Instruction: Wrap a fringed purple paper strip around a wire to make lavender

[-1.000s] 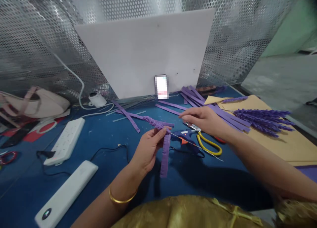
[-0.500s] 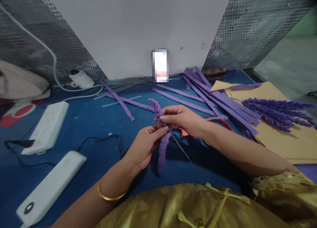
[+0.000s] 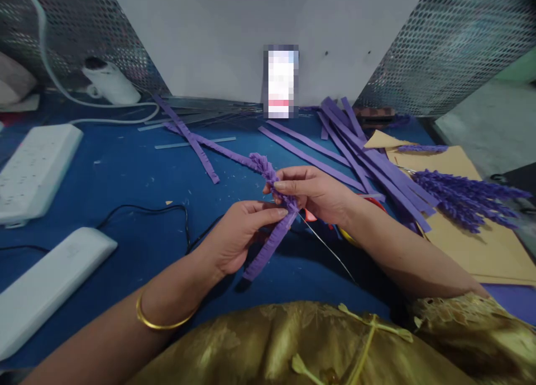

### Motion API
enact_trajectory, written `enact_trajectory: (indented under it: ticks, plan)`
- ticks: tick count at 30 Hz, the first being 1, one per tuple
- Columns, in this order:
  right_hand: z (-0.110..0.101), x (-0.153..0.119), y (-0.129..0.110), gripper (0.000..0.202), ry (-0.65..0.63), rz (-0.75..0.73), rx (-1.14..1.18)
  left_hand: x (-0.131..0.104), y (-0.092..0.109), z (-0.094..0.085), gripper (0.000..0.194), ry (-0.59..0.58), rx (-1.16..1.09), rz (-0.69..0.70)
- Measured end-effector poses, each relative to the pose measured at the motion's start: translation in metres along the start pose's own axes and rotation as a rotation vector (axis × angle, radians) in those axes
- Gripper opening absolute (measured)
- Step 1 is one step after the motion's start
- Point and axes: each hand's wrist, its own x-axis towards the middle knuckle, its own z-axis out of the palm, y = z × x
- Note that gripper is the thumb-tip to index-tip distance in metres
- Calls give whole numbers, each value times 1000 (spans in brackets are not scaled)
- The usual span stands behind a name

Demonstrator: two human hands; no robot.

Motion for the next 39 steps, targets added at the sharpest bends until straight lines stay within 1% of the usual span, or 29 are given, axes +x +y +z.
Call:
enact_trajectory:
  ticks: [4,10,14,17,20,23,27,29,34,36,39]
  plan:
    - [1,0,2,20,13,10,-25,2,0,0,21,3,7,-5]
    - [-1,0,5,15,31,-37,-96,3,0,-1,22,38,9,-19]
    - [-1,1,6,16,49,-50,-117,3,0,-1,22,28,-15,-19]
    - [-1,1,5,18,54,-45,-157,3,0,-1,22,43,-23,1]
    - [-3,0,2,18,17,-25,-175,3,-1,-1,19,61,-17,14]
    - [-5,0,-2,17,-41,5,-160,2,0,0,17,53,-43,32]
    - [-10,2,-4,26,-99,14,-147,1,2,0,17,37,-83,38]
    - [-12,3,-3,27,-123,4,-143,0,3,0,18,28,-78,32]
    - [-15,4,-2,29,-125,16,-136,1,2,-1,11,-20,-62,43]
    - [-16,4,-1,33,-130,19,-147,2,1,-1,9,-24,-59,54]
    - [-17,4,0,34,-134,19,-173,2,0,-2,11,-14,-47,46]
